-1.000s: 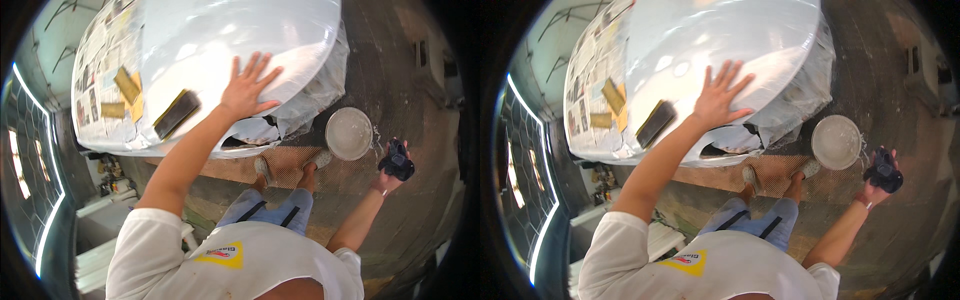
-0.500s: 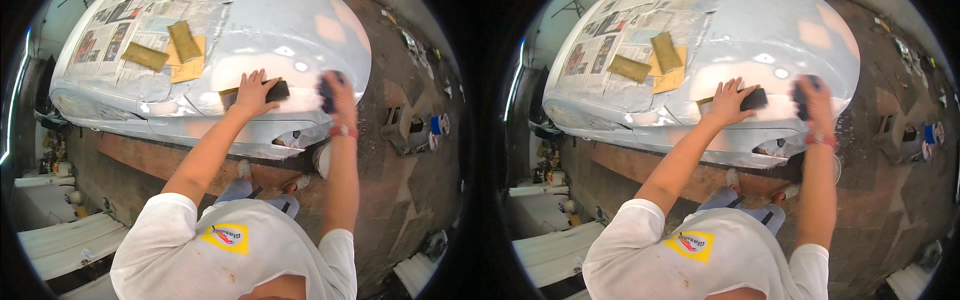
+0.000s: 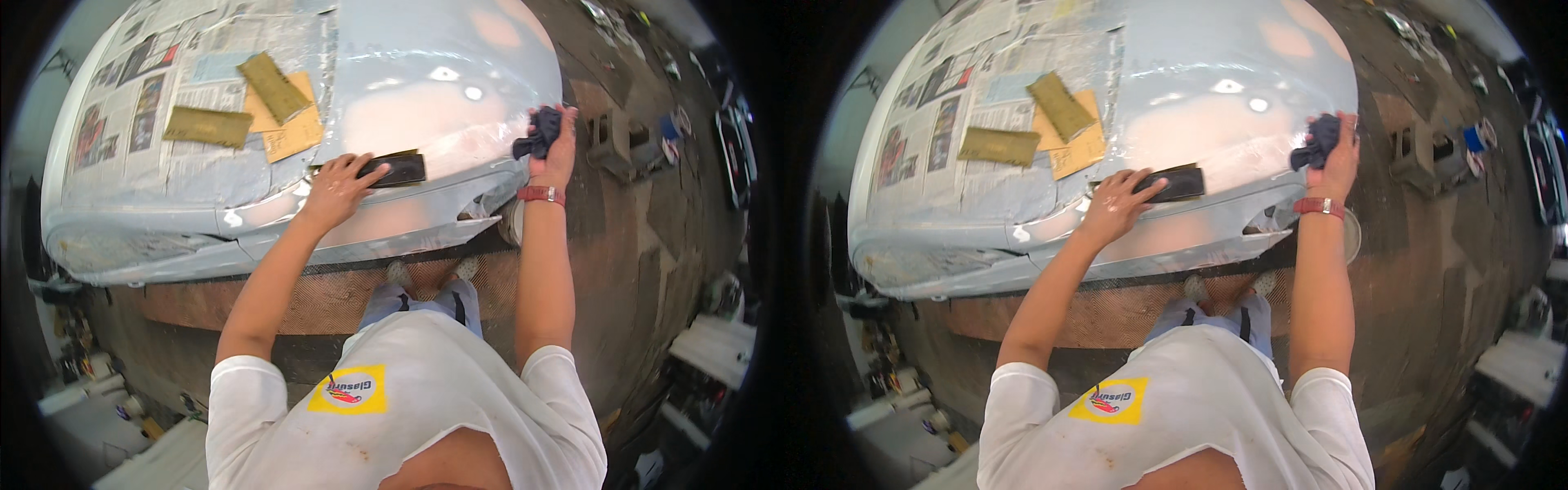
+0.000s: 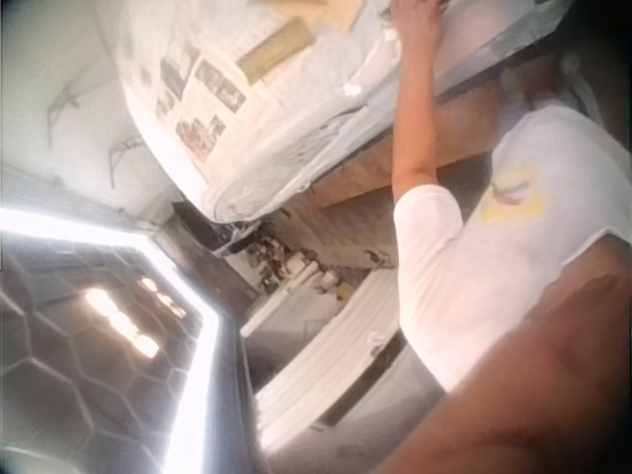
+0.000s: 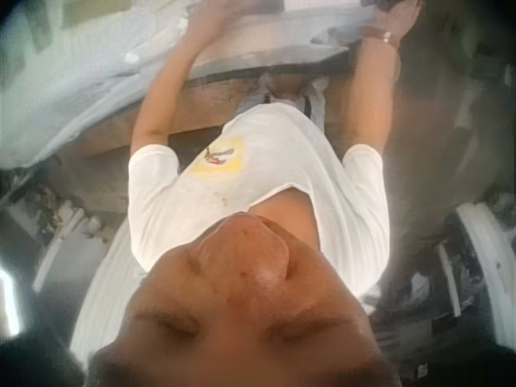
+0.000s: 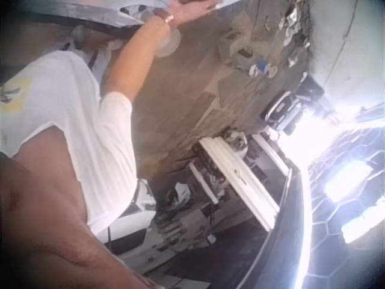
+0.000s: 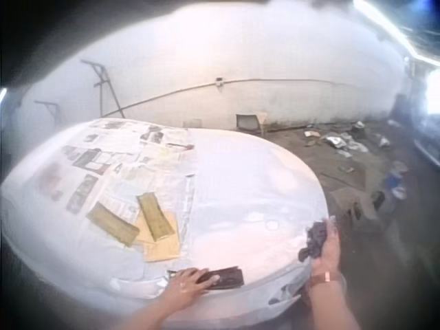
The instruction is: The person sands a white car hood with a sanding block, repeatedly dipping it into a bucket of water. The hood is partially covered with newspaper and masking tape. The person works across the surface, occasionally pausing to wipe or reposition.
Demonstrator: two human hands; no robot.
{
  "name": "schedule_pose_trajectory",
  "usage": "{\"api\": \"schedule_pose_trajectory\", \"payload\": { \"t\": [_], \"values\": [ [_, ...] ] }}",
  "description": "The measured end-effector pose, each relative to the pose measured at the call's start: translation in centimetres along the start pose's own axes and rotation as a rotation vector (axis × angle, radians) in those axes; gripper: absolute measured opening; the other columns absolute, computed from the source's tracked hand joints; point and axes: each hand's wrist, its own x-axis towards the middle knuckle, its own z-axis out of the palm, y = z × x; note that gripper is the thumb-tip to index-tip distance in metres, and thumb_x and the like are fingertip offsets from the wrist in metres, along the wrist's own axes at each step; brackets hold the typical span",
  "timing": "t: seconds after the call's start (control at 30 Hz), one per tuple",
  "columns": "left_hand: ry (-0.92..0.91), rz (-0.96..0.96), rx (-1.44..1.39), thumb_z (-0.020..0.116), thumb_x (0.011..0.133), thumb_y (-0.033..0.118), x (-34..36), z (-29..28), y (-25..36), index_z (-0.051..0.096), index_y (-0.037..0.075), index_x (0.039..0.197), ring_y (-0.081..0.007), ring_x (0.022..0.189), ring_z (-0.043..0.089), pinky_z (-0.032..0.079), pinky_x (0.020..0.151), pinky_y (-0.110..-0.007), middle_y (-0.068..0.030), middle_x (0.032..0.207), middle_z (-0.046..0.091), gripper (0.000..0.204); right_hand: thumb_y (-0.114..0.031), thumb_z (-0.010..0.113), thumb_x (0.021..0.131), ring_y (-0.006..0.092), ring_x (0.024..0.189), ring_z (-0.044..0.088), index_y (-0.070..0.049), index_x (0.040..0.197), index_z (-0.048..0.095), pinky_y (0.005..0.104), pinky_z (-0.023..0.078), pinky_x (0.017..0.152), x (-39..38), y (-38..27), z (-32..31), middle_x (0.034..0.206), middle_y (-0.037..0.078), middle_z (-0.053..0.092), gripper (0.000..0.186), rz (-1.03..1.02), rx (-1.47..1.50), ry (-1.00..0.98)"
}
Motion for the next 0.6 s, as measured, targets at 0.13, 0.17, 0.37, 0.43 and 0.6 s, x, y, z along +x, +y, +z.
{"api": "schedule_pose_trajectory", "payload": {
  "t": [0.13,0.17,0.37,0.43,0.6],
  "values": [
    [-0.048,0.035,-0.034,0.078,0.098,0.024,4.2,1.2,1.8,0.064,0.028,0.157,-0.0359,0.133,0.063,0.051,0.109,-0.052,-0.0104,0.156,0.062,0.061,-0.041,0.065,0.113,0.0157,0.060,0.062,-0.008,0.106,0.069,0.0322,0.052,0.051,-1.6,0.7,1.6,0.081,0.006,0.070,0.034,0.059,-0.342,0.179],
    [-0.086,0.022,0.004,0.078,0.098,0.025,6.6,2.4,3.2,0.064,0.027,0.156,-0.0353,0.134,0.062,0.050,0.110,-0.052,-0.0111,0.156,0.062,0.060,-0.043,0.063,0.113,0.0149,0.059,0.058,-0.005,0.102,0.071,0.0332,0.050,0.052,-2.3,1.9,3.5,0.082,0.005,0.070,0.040,0.109,-0.536,-0.040],
    [0.000,0.175,0.102,0.085,0.091,0.034,17.8,7.1,9.9,0.065,0.023,0.155,-0.0353,0.138,0.058,0.045,0.117,-0.056,-0.0124,0.160,0.059,0.067,-0.023,0.089,0.097,0.0137,0.063,0.062,-0.001,0.102,0.070,0.0325,0.055,0.058,-2.0,7.0,4.4,0.085,0.003,0.069,0.030,0.179,-0.063,-0.082],
    [-0.046,0.165,-0.014,0.087,0.088,0.030,19.1,7.7,10.2,0.065,0.023,0.154,-0.0359,0.136,0.058,0.048,0.113,-0.056,-0.0128,0.160,0.059,0.070,-0.030,0.088,0.099,0.0136,0.065,0.066,-0.006,0.111,0.069,0.0305,0.054,0.051,0.8,5.5,-2.2,0.089,0.003,0.072,0.033,0.138,-0.151,-0.007],
    [-0.123,0.227,0.040,0.084,0.094,0.024,15.2,5.9,8.1,0.064,0.032,0.157,-0.0349,0.129,0.063,0.049,0.109,-0.050,-0.0086,0.156,0.062,0.066,-0.042,0.089,0.095,0.0227,0.111,0.072,0.010,0.145,0.065,0.0383,0.060,0.090,1.0,-1.1,-28.8,0.131,0.016,0.074,0.076,0.179,-0.754,0.385]
  ]
}}
